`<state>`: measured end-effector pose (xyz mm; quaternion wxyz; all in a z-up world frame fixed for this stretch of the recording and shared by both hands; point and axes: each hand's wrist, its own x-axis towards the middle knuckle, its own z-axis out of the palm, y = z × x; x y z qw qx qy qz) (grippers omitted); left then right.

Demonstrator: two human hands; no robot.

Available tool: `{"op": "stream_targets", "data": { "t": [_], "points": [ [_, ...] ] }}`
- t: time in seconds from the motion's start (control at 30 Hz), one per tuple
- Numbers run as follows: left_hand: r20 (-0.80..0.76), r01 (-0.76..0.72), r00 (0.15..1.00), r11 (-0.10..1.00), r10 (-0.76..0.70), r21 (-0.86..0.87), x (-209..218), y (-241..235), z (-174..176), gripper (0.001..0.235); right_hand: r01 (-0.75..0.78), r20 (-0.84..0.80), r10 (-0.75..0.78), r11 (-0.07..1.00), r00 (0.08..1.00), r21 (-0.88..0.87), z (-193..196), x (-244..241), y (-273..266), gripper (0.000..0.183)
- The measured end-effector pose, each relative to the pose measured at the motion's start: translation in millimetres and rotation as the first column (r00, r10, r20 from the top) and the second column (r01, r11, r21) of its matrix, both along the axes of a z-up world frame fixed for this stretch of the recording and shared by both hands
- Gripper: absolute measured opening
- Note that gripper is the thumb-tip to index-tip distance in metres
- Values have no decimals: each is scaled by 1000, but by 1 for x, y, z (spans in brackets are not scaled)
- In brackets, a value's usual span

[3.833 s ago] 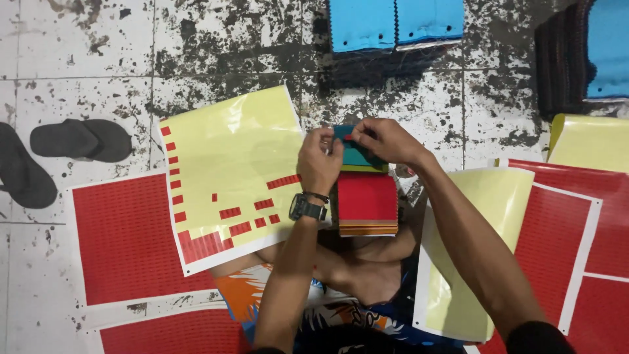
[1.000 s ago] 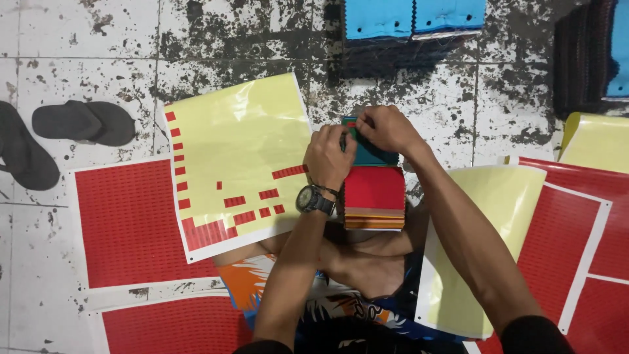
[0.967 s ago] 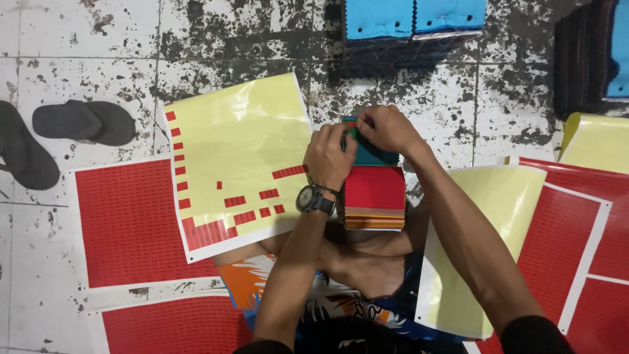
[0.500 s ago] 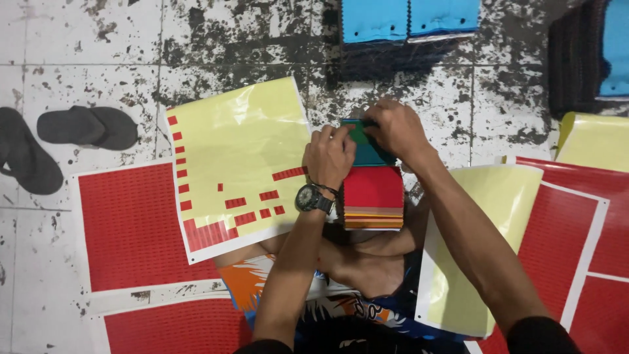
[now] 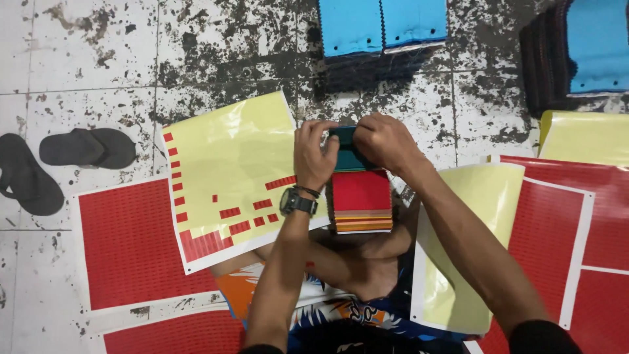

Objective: The person sits on the floor and peels small red stickers from a yellow backing sheet. They then place the stickers onto a stack of colorful notebooks, pressing them down to adhere.

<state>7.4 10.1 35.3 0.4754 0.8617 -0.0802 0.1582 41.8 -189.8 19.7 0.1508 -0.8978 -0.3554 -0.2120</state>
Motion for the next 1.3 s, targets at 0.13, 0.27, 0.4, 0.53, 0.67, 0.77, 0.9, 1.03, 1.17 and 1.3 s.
{"op": "stream_targets", "data": {
  "t": [0.13, 0.27, 0.4, 0.53, 0.67, 0.77, 0.9, 1.03, 1.17, 1.3],
  "points": [
    [-193, 184, 966, 982, -174, 35, 11, 13, -7, 22, -70, -330, 43, 995, 943, -70, 48, -12, -3, 5],
    [-320, 371, 883, 928, -343, 31, 16, 18, -12, 38, -175, -671, -77, 937, 738, -301, 79, -7, 8, 17],
    [-353, 415, 852, 910, -387, 4, 14, 23, -21, 41, -234, -746, -145, 896, 650, -377, 93, -1, 24, 41],
    [-347, 449, 843, 893, -412, 31, 19, 26, -34, 40, -252, -735, -133, 886, 665, -389, 79, 9, 21, 59],
    [-399, 424, 813, 901, -425, -95, 18, 28, -28, 43, -226, -768, -151, 905, 623, -361, 80, 10, 20, 79],
    [-449, 388, 799, 913, -401, -126, 17, 32, -21, 42, -161, -789, -124, 949, 601, -272, 75, 19, 13, 64],
    [-479, 354, 786, 919, -392, -171, 15, 33, -22, 41, -9, -843, -78, 995, 533, -98, 82, 25, 6, 41],
    [-536, 301, 766, 935, -354, -186, 15, 29, -26, 43, -10, -882, -102, 993, 461, -120, 88, 29, 12, 47],
    [-639, 205, 695, 943, -329, -262, 14, 20, -8, 53, -49, -841, -176, 971, 511, -233, 78, 31, 20, 55],
    [-712, 57, 626, 929, -318, -365, 20, 24, -29, 64, -59, -826, -250, 945, 506, -322, 87, 16, 18, 32]
  ]
}}
